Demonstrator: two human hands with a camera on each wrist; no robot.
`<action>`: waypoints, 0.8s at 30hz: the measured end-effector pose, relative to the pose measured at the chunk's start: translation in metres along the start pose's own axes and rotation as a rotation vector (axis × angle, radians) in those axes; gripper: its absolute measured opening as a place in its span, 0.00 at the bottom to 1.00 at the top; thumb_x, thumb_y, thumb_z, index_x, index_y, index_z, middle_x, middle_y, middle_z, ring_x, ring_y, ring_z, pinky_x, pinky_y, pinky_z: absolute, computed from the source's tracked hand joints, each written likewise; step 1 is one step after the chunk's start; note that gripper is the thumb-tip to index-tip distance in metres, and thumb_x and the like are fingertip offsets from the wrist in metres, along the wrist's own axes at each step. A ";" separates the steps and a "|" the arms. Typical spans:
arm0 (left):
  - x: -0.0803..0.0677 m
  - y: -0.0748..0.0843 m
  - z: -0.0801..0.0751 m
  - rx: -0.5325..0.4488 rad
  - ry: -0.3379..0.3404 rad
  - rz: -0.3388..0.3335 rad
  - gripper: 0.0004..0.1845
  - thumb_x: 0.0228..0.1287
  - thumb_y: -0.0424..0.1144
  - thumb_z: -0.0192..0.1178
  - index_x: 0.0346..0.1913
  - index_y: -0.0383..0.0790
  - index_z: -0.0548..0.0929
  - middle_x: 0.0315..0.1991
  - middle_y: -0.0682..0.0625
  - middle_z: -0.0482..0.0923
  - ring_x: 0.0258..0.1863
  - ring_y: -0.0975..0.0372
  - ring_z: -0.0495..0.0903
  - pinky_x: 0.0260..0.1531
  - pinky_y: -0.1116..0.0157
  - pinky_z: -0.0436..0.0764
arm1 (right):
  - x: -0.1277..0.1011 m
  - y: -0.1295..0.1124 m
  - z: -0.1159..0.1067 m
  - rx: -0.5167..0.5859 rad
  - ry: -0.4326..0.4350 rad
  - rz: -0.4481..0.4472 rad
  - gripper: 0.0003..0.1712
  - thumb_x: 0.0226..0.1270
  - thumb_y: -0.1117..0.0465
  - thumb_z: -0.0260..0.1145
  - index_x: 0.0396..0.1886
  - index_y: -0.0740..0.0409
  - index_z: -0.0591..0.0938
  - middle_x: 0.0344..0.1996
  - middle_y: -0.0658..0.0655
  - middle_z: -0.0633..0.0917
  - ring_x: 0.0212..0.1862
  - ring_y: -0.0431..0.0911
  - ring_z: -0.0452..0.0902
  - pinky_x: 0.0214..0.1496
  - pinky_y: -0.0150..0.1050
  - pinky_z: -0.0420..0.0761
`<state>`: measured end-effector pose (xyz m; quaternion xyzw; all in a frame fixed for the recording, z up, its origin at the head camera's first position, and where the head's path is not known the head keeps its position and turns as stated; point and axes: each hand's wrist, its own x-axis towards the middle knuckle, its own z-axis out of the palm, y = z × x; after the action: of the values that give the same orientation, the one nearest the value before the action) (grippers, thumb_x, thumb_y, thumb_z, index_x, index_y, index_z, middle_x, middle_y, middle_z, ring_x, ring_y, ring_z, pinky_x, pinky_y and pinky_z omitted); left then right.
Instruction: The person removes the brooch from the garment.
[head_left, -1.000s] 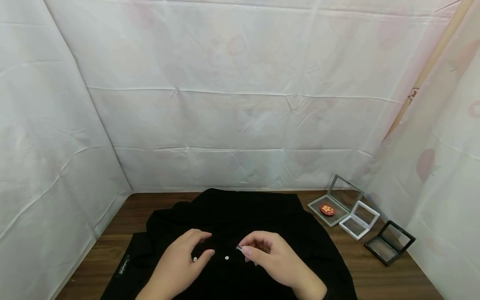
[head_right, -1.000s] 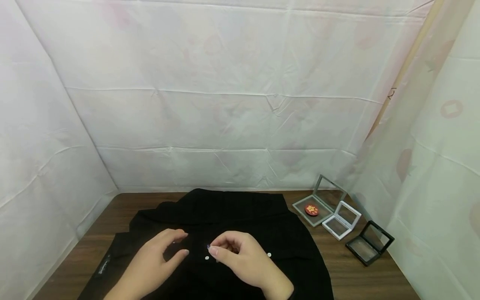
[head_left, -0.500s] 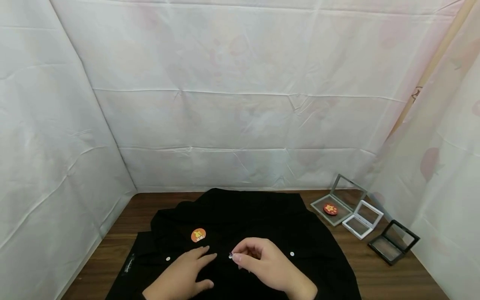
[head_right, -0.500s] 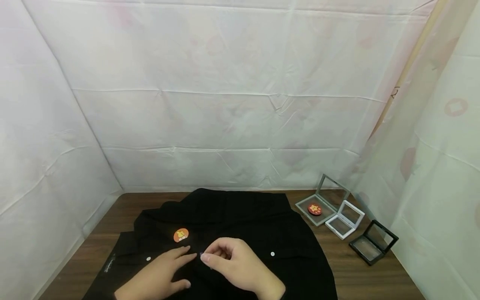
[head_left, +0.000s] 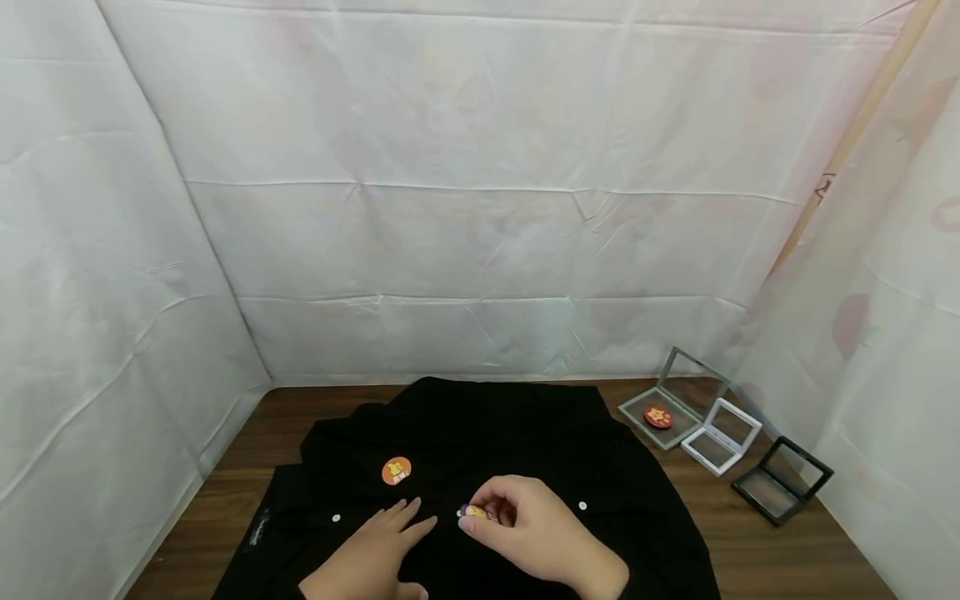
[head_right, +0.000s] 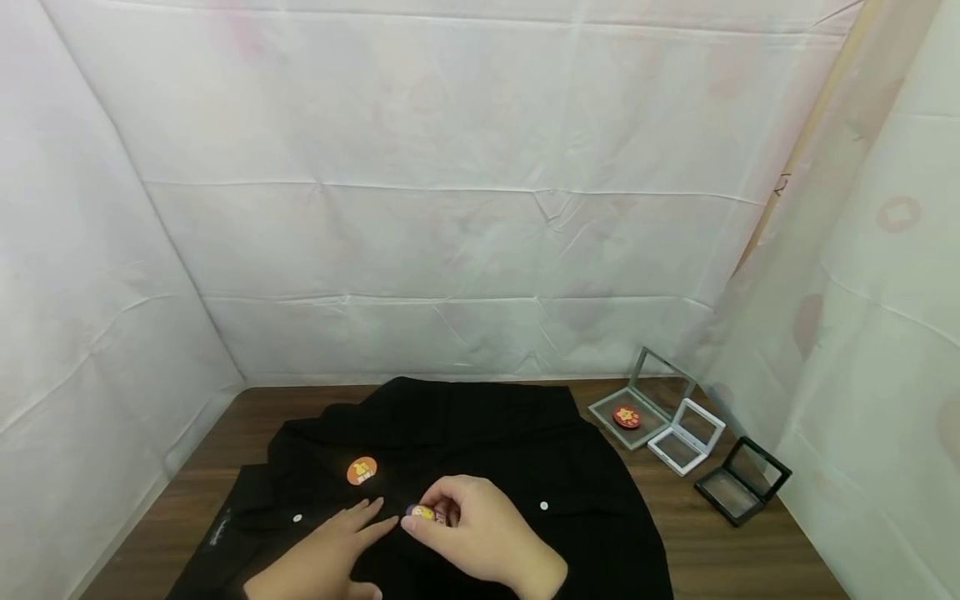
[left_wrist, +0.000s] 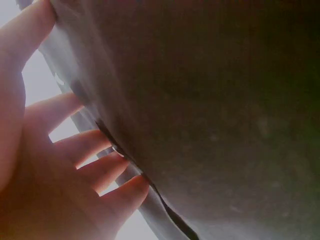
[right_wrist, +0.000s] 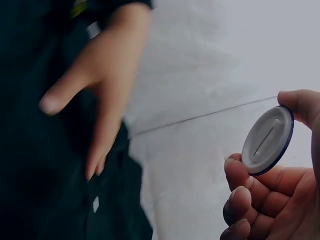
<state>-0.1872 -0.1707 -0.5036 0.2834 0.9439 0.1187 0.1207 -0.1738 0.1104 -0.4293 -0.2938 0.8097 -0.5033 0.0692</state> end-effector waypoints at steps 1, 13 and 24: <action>0.000 0.000 0.000 -0.001 0.001 0.000 0.47 0.52 0.67 0.74 0.73 0.51 0.75 0.74 0.39 0.67 0.72 0.40 0.67 0.65 0.37 0.69 | -0.001 0.002 -0.001 -0.050 -0.003 0.002 0.12 0.75 0.43 0.65 0.40 0.43 0.86 0.27 0.43 0.82 0.26 0.34 0.73 0.27 0.31 0.77; 0.000 -0.002 0.002 -0.027 0.009 0.003 0.47 0.52 0.66 0.75 0.73 0.50 0.75 0.74 0.38 0.68 0.71 0.39 0.68 0.66 0.36 0.67 | -0.021 0.034 -0.016 -0.524 0.013 -0.014 0.25 0.71 0.32 0.63 0.41 0.47 0.85 0.33 0.35 0.79 0.31 0.28 0.73 0.32 0.29 0.78; -0.003 -0.002 -0.001 -0.026 0.009 0.050 0.47 0.54 0.64 0.74 0.74 0.47 0.74 0.74 0.37 0.66 0.72 0.39 0.67 0.66 0.37 0.68 | -0.035 0.064 -0.057 -0.703 0.085 0.137 0.25 0.71 0.31 0.62 0.40 0.46 0.84 0.31 0.36 0.77 0.29 0.29 0.70 0.31 0.33 0.76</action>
<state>-0.1861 -0.1746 -0.5032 0.3045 0.9356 0.1353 0.1170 -0.1940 0.1941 -0.4629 -0.2235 0.9533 -0.1999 -0.0360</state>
